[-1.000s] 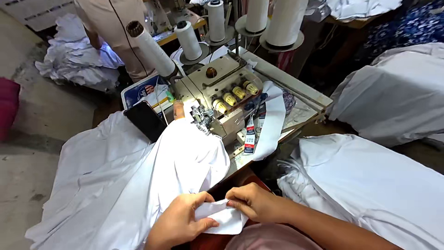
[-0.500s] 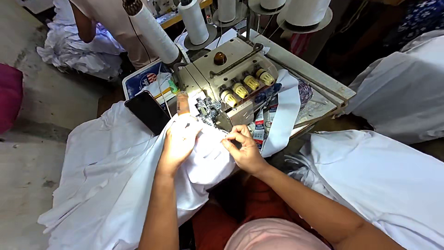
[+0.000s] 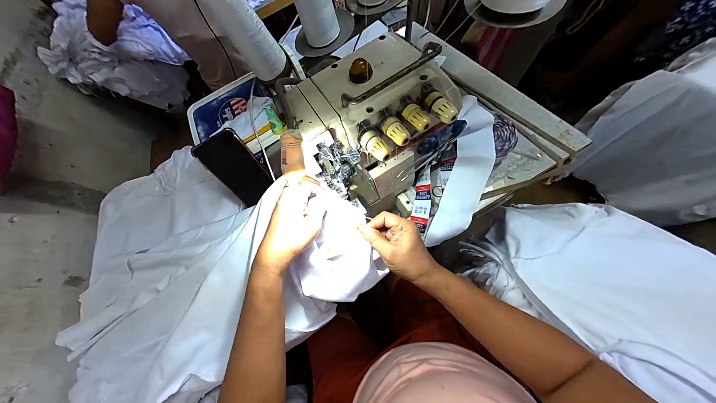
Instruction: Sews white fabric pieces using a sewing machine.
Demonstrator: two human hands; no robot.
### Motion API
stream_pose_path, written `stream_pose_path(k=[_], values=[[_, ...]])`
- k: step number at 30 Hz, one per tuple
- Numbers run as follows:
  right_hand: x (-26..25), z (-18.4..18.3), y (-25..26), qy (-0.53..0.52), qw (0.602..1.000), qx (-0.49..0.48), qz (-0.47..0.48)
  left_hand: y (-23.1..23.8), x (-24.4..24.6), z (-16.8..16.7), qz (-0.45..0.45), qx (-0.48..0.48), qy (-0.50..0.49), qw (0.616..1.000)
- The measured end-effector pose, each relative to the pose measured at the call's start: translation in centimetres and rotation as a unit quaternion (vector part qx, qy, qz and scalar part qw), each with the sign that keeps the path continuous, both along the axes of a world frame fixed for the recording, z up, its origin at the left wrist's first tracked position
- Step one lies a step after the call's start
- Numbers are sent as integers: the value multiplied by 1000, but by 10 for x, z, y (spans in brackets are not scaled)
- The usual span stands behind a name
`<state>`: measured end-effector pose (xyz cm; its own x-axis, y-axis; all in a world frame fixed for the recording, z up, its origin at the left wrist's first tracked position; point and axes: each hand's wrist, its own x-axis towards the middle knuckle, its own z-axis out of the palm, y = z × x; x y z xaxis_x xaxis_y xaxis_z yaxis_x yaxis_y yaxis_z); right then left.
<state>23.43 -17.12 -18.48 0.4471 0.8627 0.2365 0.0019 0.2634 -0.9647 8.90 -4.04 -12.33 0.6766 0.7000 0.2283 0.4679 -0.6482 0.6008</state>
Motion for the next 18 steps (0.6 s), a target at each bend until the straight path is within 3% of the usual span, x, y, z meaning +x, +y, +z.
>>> stream_pose_path(k=[4,8,18], values=[[-3,2,-1,18,1000,-12,-1,-8,11,0,78,11,0,997],[-5,-2,5,-42,998,27,-39,-15,25,5,153,-11,-9,988],[6,-7,20,-216,972,61,-75,4,38,-3,188,3,-53,981]])
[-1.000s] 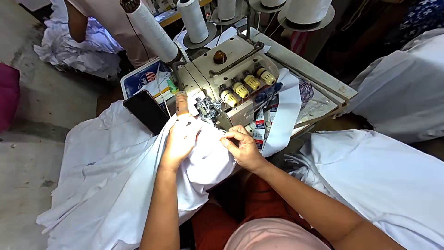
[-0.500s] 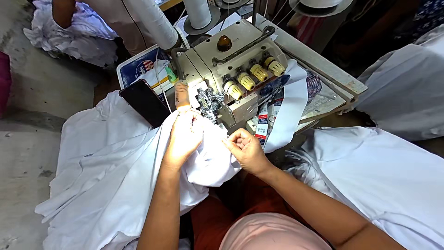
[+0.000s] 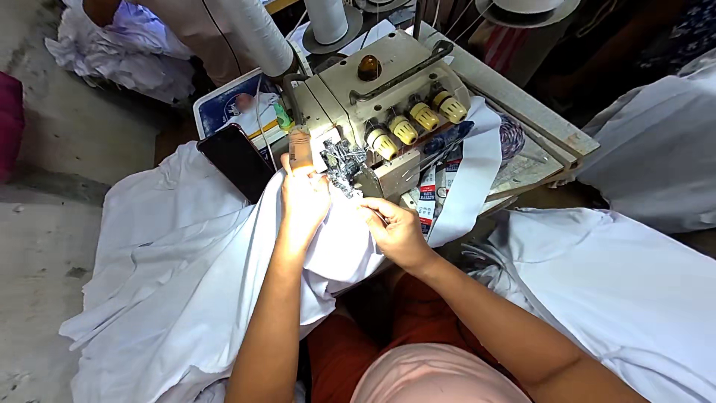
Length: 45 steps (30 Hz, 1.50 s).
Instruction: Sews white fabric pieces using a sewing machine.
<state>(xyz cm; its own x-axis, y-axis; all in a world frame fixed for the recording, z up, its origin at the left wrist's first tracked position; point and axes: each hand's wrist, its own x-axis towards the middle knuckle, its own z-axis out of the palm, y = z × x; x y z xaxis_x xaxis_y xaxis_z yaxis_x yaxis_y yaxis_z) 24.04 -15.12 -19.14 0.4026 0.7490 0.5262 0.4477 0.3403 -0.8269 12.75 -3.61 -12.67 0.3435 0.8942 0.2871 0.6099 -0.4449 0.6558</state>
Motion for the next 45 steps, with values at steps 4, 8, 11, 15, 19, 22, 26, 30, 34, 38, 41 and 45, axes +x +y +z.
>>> stream_pose_path(k=[4,8,11,15,19,22,26,30,34,38,41,45], values=[[2,1,0,-26,1000,7,0,-5,-4,-1,-10,24,12,1000],[4,6,0,-47,999,-20,0,-6,-6,-2,-13,46,26,999],[6,10,1,-68,997,-32,1,-6,-4,-3,0,42,27,999],[9,11,3,-78,996,-43,3,-5,-2,-6,34,48,40,997],[14,13,6,-85,995,-46,15,-12,-11,-1,51,81,83,992],[17,13,6,-90,995,-42,21,-38,-39,3,53,210,101,971],[18,12,5,-81,995,-48,28,-59,-84,0,-140,178,178,958],[17,7,6,-85,996,-23,11,-64,-96,19,-288,49,57,955],[18,1,13,-127,983,133,-27,-63,-103,77,-410,-160,-67,895],[15,12,18,-189,962,177,88,-65,-91,110,-436,-199,-30,877],[22,32,-3,-265,937,140,181,-66,-81,115,-387,-21,174,905],[40,57,-55,-406,894,22,187,-91,-50,57,-302,183,340,872]])
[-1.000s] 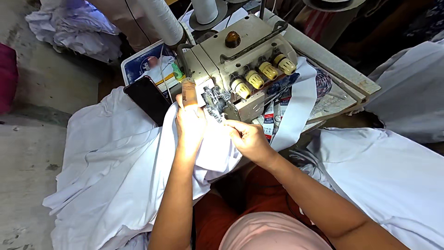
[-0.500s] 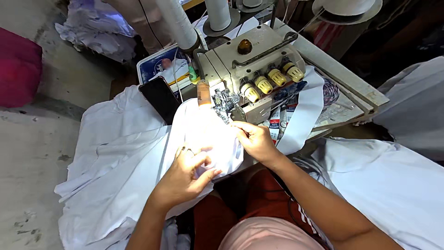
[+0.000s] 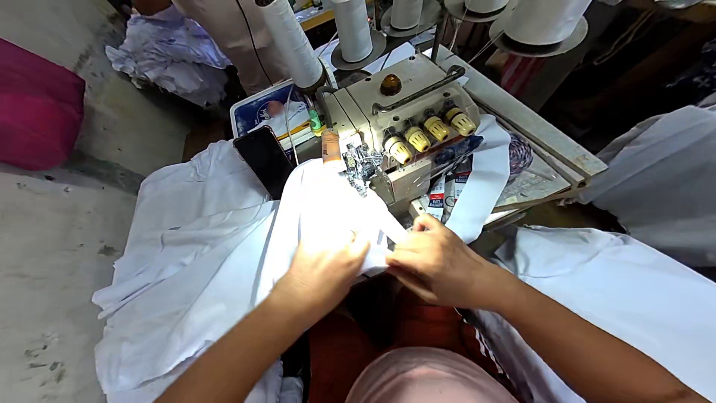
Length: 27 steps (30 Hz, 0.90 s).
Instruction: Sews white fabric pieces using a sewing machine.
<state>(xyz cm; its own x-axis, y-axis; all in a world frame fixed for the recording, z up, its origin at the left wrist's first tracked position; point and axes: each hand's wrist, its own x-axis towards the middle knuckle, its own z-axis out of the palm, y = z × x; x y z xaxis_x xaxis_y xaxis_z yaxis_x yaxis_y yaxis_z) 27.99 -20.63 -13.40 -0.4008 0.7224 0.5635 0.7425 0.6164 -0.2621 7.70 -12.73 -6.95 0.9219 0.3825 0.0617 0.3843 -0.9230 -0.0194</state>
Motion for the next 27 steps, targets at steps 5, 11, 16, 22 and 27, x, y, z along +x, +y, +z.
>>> stream_pose_path(k=[5,11,16,22,27], values=[[21,-3,-33,-26,999,-17,-41,-5,4,-50,-122,122,-128,977],[10,1,-22,134,986,-31,93,-40,-24,-8,45,0,-142,989],[-26,2,-20,21,1000,-14,0,-28,-37,-12,-30,31,-153,987],[-18,12,-51,-60,993,26,-98,-7,-15,-48,-121,70,-159,977],[9,-3,-59,-38,993,21,-112,-4,-1,-54,-163,12,-219,962]])
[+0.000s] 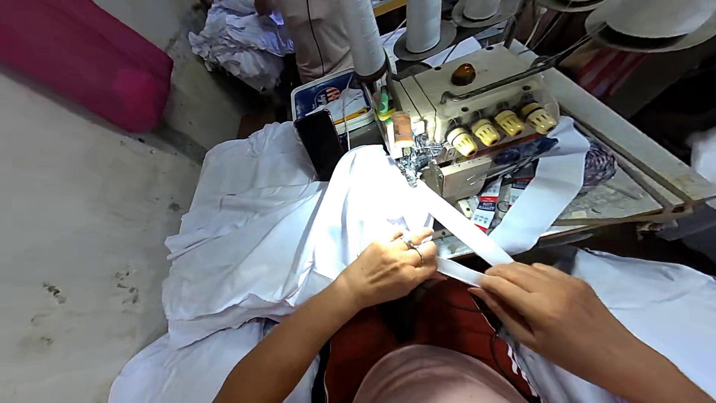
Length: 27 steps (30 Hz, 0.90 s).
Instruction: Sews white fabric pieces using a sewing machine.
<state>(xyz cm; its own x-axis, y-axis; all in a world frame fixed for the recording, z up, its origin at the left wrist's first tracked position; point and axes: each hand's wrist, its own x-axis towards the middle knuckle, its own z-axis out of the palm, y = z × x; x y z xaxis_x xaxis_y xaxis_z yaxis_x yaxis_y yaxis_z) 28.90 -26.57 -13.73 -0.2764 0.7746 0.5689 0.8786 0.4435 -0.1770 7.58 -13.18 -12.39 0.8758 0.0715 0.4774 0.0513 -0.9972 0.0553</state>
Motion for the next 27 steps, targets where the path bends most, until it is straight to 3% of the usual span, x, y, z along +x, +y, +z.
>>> stream_pose_path(k=[5,12,15,19,22,25,27], values=[[5,-9,0,29,999,23,7,-6,-1,7,-2,-25,-11,1000],[-3,-16,0,23,999,40,25,-2,1,17,3,-106,164,981],[1,-18,0,37,998,48,12,-2,4,16,3,-43,105,993],[4,-22,3,52,997,50,0,-16,2,12,73,12,5,997],[-1,-14,4,124,989,31,76,-32,-6,18,79,-25,42,996],[-17,-2,17,271,945,10,181,-55,-27,53,59,-89,115,988],[-34,-6,37,358,921,2,154,-64,-46,74,103,-91,177,975]])
